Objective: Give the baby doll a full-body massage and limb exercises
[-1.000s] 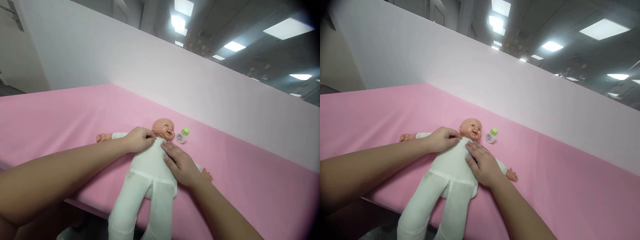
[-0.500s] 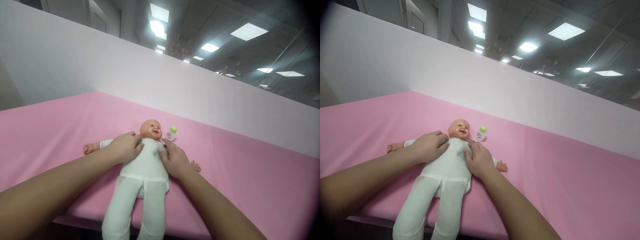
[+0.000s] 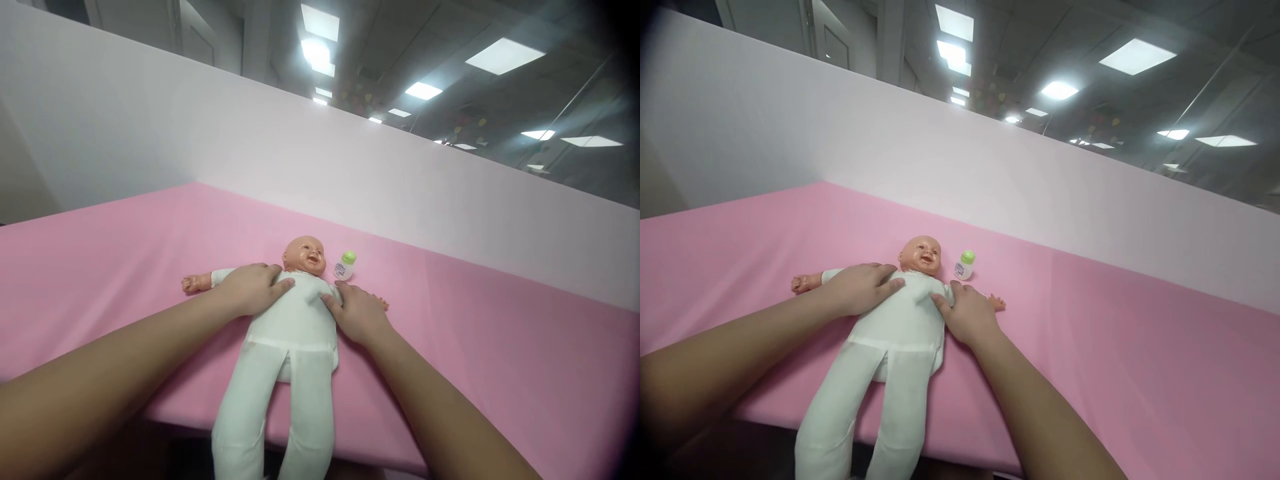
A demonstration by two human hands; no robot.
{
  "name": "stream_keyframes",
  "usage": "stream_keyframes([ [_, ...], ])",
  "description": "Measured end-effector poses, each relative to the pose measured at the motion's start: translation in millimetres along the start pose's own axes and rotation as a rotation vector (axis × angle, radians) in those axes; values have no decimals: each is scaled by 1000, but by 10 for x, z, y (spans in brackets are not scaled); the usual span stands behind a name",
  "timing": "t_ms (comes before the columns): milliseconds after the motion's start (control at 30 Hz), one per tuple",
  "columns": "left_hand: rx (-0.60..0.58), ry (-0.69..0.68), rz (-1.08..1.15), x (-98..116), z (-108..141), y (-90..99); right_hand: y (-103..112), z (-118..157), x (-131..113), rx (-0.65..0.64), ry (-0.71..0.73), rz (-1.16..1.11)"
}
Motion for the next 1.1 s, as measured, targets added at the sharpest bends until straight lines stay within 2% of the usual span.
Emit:
stream_keyframes([
  [100,14,56,-10,-49,-76,34,15,-38,216,7,-101,3],
  [267,82,173,-25,-216,-194,83,50,-73,483,58,-180,55],
  [400,167,164,107,-389,-253,143,32,-58,587,97,-263,135],
  [533,292,196,161,-512,-299,145,-87,-64,557,121,-249,198],
  [667,393,190,-26,-458,-290,59,-205,-70,475,152,-211,240],
  [867,433,178,-211,-307,-157,-60,-183,25,455,174,-291,189],
  [1100,444,370,-153,-383,-79,-82,-148,144,454,186,-436,115],
])
Point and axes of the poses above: each hand's wrist, its own z-axis away from the middle knuckle, its own y-axis out of the back of the hand, x = y × z, the point moved 3 cm from there along -z, towards the middle knuckle, and after that the axes turned 12 degrees about y, right-handed, at the moved point
